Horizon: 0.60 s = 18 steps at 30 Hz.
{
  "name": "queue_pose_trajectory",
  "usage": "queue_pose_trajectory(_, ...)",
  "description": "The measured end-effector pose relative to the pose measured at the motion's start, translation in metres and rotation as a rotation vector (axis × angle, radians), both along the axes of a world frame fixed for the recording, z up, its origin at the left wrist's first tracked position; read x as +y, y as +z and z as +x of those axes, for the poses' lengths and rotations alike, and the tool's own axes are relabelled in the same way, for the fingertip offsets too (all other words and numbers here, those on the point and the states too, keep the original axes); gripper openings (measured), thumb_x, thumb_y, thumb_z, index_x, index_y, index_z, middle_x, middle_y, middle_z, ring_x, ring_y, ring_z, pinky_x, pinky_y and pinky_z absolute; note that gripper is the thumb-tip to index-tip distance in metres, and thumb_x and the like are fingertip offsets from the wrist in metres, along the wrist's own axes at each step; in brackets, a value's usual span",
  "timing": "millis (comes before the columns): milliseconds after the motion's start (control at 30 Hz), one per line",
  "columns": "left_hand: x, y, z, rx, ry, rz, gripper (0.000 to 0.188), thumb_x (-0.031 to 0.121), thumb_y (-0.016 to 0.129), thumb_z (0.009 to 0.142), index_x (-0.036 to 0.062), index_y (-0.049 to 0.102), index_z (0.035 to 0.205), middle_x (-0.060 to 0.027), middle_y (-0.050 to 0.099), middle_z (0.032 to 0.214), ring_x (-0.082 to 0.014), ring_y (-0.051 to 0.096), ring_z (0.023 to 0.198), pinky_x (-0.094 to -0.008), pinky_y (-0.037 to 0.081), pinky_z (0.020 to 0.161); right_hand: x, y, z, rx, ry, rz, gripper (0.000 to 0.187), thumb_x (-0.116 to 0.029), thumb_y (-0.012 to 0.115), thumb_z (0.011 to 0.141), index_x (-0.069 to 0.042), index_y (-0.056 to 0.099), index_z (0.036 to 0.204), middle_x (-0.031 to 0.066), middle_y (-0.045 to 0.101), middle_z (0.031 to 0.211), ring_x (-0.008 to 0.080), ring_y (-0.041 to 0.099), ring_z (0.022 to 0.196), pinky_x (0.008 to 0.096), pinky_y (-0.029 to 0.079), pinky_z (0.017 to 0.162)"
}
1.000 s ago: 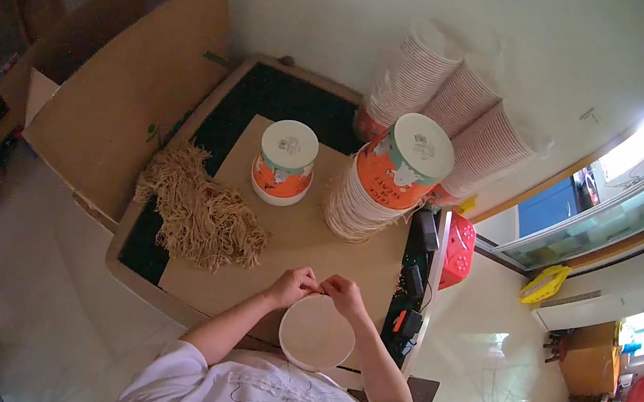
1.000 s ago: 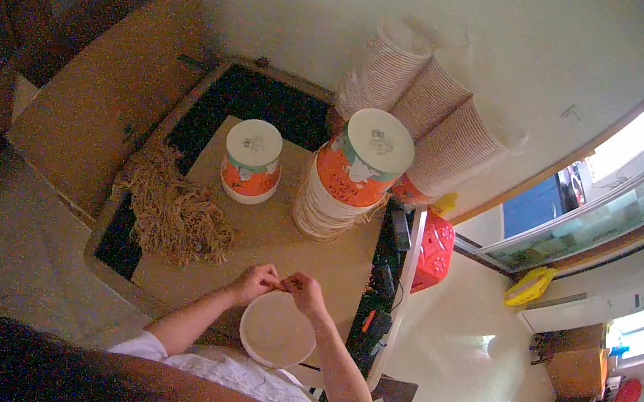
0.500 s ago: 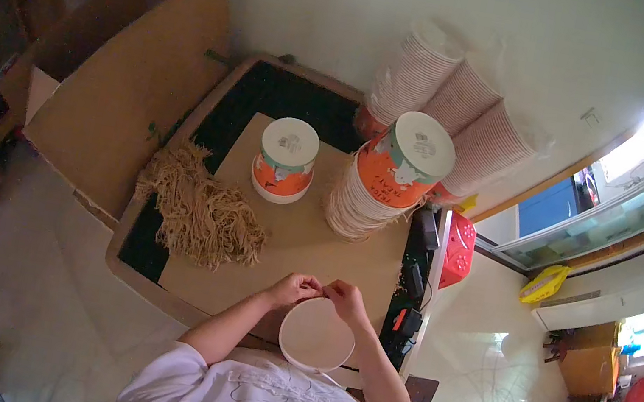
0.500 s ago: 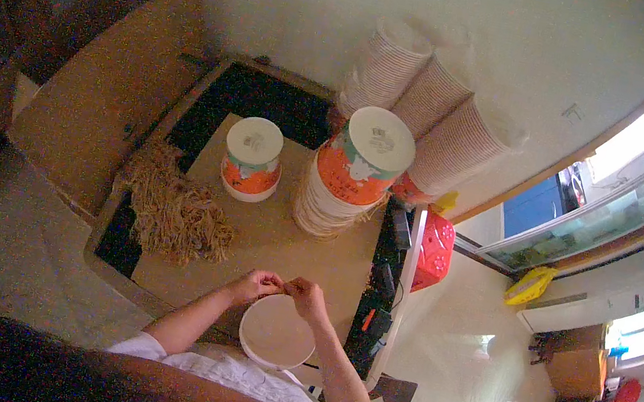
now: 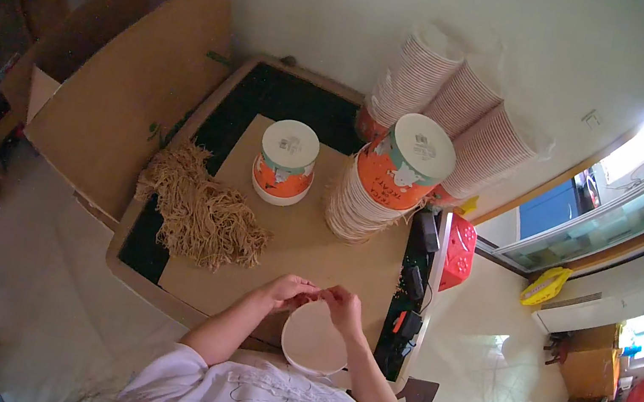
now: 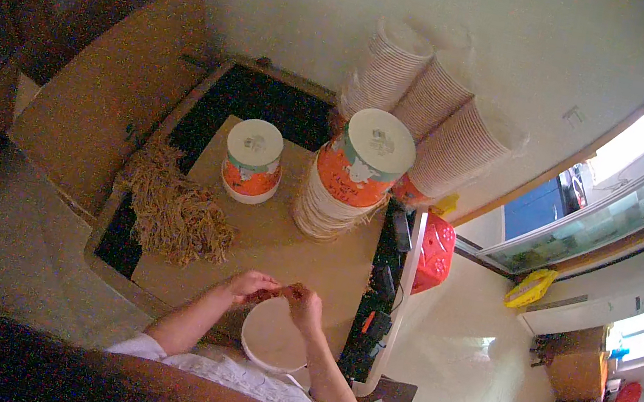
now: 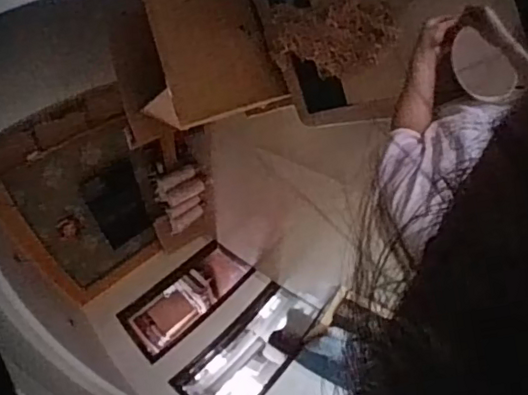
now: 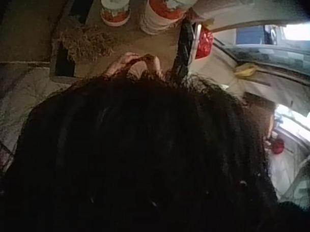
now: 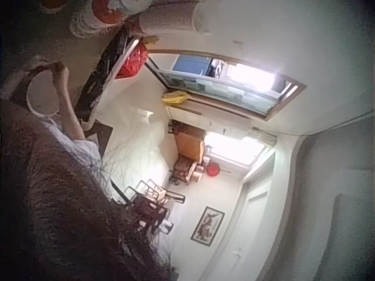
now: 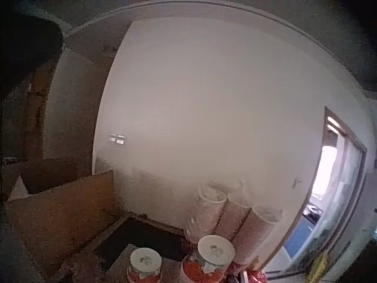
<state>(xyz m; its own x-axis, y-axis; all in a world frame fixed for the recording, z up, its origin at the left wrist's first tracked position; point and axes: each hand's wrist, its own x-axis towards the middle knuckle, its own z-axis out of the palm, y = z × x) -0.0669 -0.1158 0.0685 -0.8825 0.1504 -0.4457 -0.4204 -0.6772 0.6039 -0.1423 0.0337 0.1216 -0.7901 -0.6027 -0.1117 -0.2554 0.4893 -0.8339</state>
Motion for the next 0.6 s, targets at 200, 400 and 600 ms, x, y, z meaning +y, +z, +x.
queue_pose_trajectory(200,0.006,0.004,-0.003,-0.084,0.011,0.033,0.013,0.013,0.05,0.083,0.0037,0.058,0.086,-0.0033,0.059,0.076,-0.0109,0.058,0.067,-0.0226,0.048,0.059,-0.003,0.008,0.011,0.156,-0.094,-0.037,0.013,-0.014,0.059,0.075,-0.002,0.062,0.077,0.0113,0.061,0.071,0.0221,0.06,0.067,0.0302,0.046,0.058)
queue_pose_trajectory(400,0.008,0.022,0.0,-0.026,0.112,-0.109,0.011,0.013,0.051,0.082,0.004,0.057,0.084,-0.0019,0.057,0.073,-0.0074,0.053,0.061,-0.0189,0.043,0.053,-0.004,0.017,0.013,0.194,-0.07,-0.047,0.013,-0.014,0.058,0.076,-0.002,0.062,0.078,0.0123,0.061,0.072,0.0219,0.06,0.068,0.0302,0.046,0.06)
queue_pose_trajectory(600,0.009,0.011,-0.002,-0.017,0.15,-0.135,0.009,0.016,0.057,0.078,0.0096,0.058,0.084,0.0027,0.057,0.072,-0.0051,0.049,0.06,-0.0177,0.038,0.051,-0.01,0.02,0.006,0.087,-0.036,-0.018,0.014,-0.015,0.057,0.077,-0.002,0.061,0.08,0.0133,0.062,0.071,0.0238,0.06,0.063,0.0305,0.046,0.058)
